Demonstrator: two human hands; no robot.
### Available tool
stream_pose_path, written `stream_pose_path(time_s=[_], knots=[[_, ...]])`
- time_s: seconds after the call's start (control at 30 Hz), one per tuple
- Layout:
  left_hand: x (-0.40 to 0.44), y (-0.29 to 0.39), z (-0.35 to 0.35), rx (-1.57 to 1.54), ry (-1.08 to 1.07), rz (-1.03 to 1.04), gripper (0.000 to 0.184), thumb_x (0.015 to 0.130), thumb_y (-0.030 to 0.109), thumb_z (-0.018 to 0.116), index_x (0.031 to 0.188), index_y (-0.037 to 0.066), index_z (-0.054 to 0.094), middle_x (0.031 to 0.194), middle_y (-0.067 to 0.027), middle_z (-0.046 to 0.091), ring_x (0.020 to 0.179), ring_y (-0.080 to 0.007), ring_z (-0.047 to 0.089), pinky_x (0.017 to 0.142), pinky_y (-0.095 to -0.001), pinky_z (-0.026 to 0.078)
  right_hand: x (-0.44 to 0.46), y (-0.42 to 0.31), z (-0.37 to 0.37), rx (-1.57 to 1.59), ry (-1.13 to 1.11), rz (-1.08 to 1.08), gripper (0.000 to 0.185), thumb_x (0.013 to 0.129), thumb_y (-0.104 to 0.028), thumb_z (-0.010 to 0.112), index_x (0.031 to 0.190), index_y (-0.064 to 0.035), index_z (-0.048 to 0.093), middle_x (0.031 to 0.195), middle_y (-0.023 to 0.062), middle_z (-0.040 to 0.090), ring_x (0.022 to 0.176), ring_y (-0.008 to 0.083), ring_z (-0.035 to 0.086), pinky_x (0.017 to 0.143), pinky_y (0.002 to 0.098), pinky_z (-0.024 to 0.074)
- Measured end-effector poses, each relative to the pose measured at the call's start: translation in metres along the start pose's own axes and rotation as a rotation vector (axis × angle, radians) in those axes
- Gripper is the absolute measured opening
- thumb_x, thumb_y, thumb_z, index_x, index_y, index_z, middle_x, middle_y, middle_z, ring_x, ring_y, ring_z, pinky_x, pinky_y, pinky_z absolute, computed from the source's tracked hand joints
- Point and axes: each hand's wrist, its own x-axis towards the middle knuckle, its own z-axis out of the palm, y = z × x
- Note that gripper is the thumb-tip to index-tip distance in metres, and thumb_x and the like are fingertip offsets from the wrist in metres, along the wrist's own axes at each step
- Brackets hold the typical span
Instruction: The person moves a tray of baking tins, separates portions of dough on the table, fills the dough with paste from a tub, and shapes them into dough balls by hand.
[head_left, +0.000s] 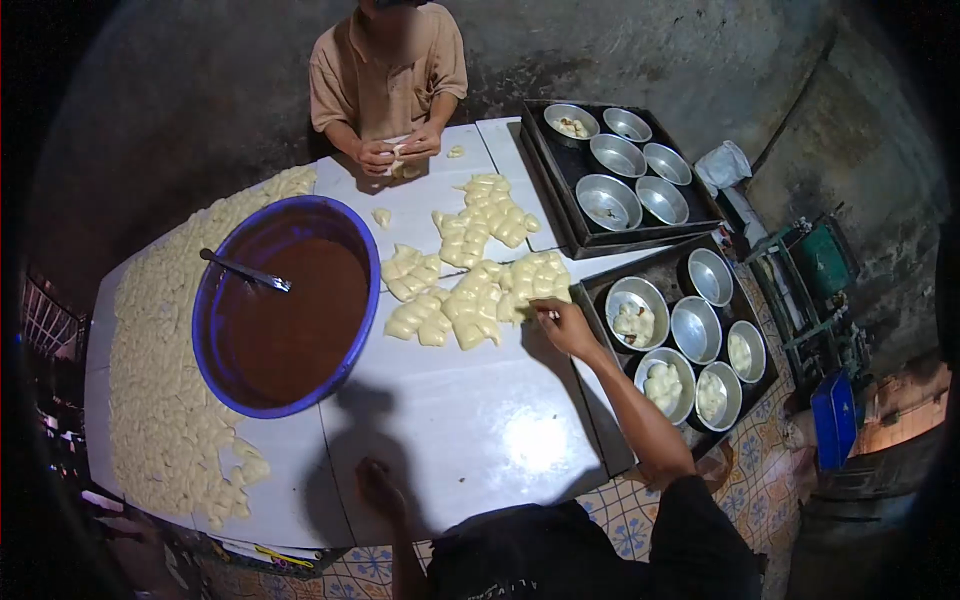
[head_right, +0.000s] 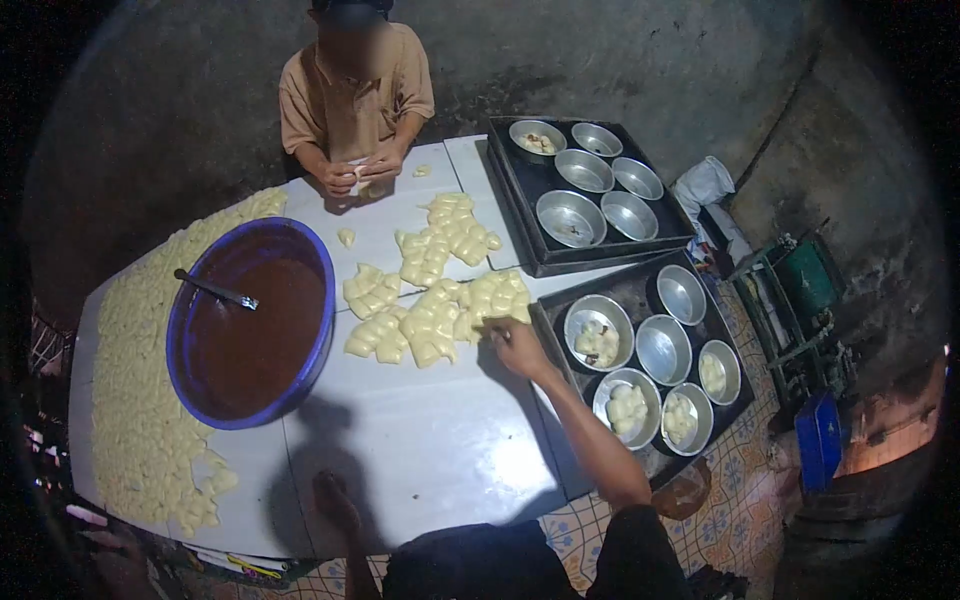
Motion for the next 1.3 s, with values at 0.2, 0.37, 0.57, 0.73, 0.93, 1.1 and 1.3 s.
stream_pose_path(time_s=[0.2, 0.37, 0.57, 0.73, 0.93, 1.1, 1.3], knots=[[-0.002, 0.022, 0.014, -0.002, 0.166, -0.009, 0.027, 0.099, 0.024, 0.046, 0.094, 0.000, 0.058, 0.080, -0.0067, 0.052, 0.071, -0.0169, 0.052, 0.066, -0.0308, 0.043, 0.106, -0.013, 0.041, -0.588, 0.058, -0.103, 0.040, 0.076, -0.013, 0.063, 0.116, -0.0046, 0.060, 0.097, 0.0187, 0.066, 0.092, 0.0395, 0.061, 0.084, 0.0449, 0.0471], [-0.013, -0.003, 0.004, -0.116, 0.119, -0.179, 0.018, 0.096, 0.013, 0.049, 0.103, 0.000, 0.058, 0.090, -0.0076, 0.056, 0.079, -0.0160, 0.054, 0.073, -0.0294, 0.045, 0.110, -0.003, 0.038, -0.094, 0.148, 0.044, 0.032, 0.071, -0.010, 0.070, 0.097, -0.0044, 0.052, 0.080, 0.0118, 0.061, 0.075, 0.0217, 0.061, 0.065, 0.0327, 0.0464], [-0.004, 0.035, 0.010, -0.077, 0.091, -0.175, 0.013, 0.093, 0.005, 0.053, 0.104, -0.001, 0.058, 0.093, -0.0082, 0.058, 0.087, -0.0145, 0.055, 0.078, -0.0270, 0.045, 0.010, -0.048, -0.043, 0.549, 0.394, -0.096, 0.016, 0.075, 0.001, 0.057, 0.090, -0.0002, 0.061, 0.091, 0.0093, 0.057, 0.078, 0.0130, 0.055, 0.061, 0.0257, 0.0476], [-0.012, 0.100, 0.048, -0.222, -0.351, 0.025, 0.019, 0.089, 0.003, 0.056, 0.108, 0.001, 0.058, 0.106, -0.0097, 0.061, 0.100, -0.0195, 0.058, 0.088, -0.0305, 0.045, -0.084, -0.085, -0.054, 1.001, 0.238, -0.194, 0.011, 0.080, -0.007, 0.060, 0.086, 0.0023, 0.061, 0.097, 0.0121, 0.054, 0.083, 0.0151, 0.052, 0.065, 0.0239, 0.0461], [-0.013, 0.170, 0.073, -0.437, -0.544, 0.003, 0.035, 0.087, 0.000, 0.057, 0.122, 0.001, 0.053, 0.123, -0.0128, 0.056, 0.115, -0.0214, 0.053, 0.092, -0.0310, 0.045, -0.142, -0.122, 0.009, 0.651, -0.299, -0.043, 0.033, 0.083, -0.008, 0.062, 0.114, 0.0004, 0.061, 0.111, 0.0144, 0.061, 0.104, 0.0197, 0.058, 0.082, 0.0310, 0.0492], [-0.014, 0.095, 0.049, -0.168, -0.236, -0.026, 0.020, 0.085, -0.001, 0.056, 0.105, -0.002, 0.062, 0.111, -0.0128, 0.062, 0.099, -0.0218, 0.061, 0.082, -0.0325, 0.050, -0.111, -0.080, 0.042, 0.073, -0.125, 0.034, 0.025, 0.080, -0.013, 0.061, 0.100, -0.0003, 0.068, 0.095, 0.0204, 0.067, 0.091, 0.0355, 0.064, 0.086, 0.0402, 0.0492], [-0.010, 0.024, 0.004, -0.031, -0.037, 0.087, 0.009, 0.085, -0.001, 0.054, 0.093, 0.000, 0.059, 0.094, -0.0112, 0.064, 0.089, -0.0221, 0.062, 0.081, -0.0322, 0.048, 0.025, -0.026, 0.053, -0.299, 0.030, -0.253, 0.029, 0.077, -0.004, 0.061, 0.106, -0.0029, 0.066, 0.105, 0.0175, 0.064, 0.095, 0.0351, 0.059, 0.085, 0.0392, 0.0477]])
